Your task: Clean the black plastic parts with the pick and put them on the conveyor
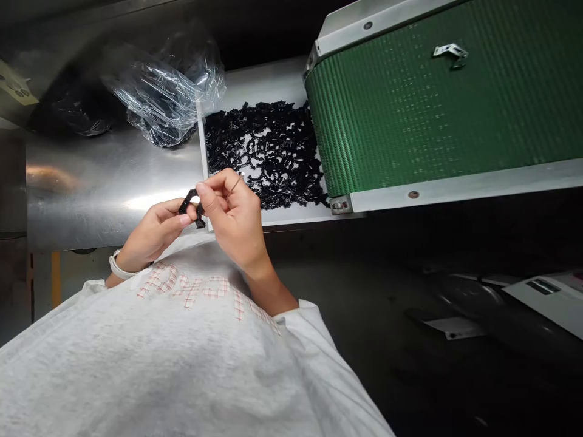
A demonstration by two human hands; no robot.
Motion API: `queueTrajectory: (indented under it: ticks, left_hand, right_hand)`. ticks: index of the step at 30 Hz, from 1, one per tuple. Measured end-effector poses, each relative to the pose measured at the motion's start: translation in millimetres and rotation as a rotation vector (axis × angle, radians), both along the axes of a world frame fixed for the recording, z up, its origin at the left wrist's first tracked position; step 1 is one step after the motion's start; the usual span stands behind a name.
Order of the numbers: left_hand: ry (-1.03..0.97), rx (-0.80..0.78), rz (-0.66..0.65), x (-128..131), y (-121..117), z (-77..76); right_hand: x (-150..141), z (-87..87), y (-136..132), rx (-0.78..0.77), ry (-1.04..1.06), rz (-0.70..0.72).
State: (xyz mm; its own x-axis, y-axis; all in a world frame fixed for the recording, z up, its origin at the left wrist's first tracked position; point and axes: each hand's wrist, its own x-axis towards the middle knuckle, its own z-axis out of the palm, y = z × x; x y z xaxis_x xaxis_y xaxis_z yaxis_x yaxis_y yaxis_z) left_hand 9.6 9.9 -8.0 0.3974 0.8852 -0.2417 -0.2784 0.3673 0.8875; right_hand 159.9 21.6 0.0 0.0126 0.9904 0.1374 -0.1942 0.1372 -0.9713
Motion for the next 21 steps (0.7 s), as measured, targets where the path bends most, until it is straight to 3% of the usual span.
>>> queueTrajectory:
  ticks: [6, 12, 21]
  left_hand:
    - [-0.058, -0.059, -0.024, 0.7, 0.5, -1.4]
    - [-0.122, -0.153, -0.021, -2.7, -1.9, -4.5]
    - [-0.145, -0.136, -0.117, -5.0, -1.1, -0.6]
  right_hand:
    - [-0.6, -7.0, 0.5, -0.044, -0.043, -0.05]
    - [-1.1, -7.9, -1.1, -0.088, 0.041, -0.089]
    - [4.8, -14.9, -2.6, -0.07, 0.078, 0.086]
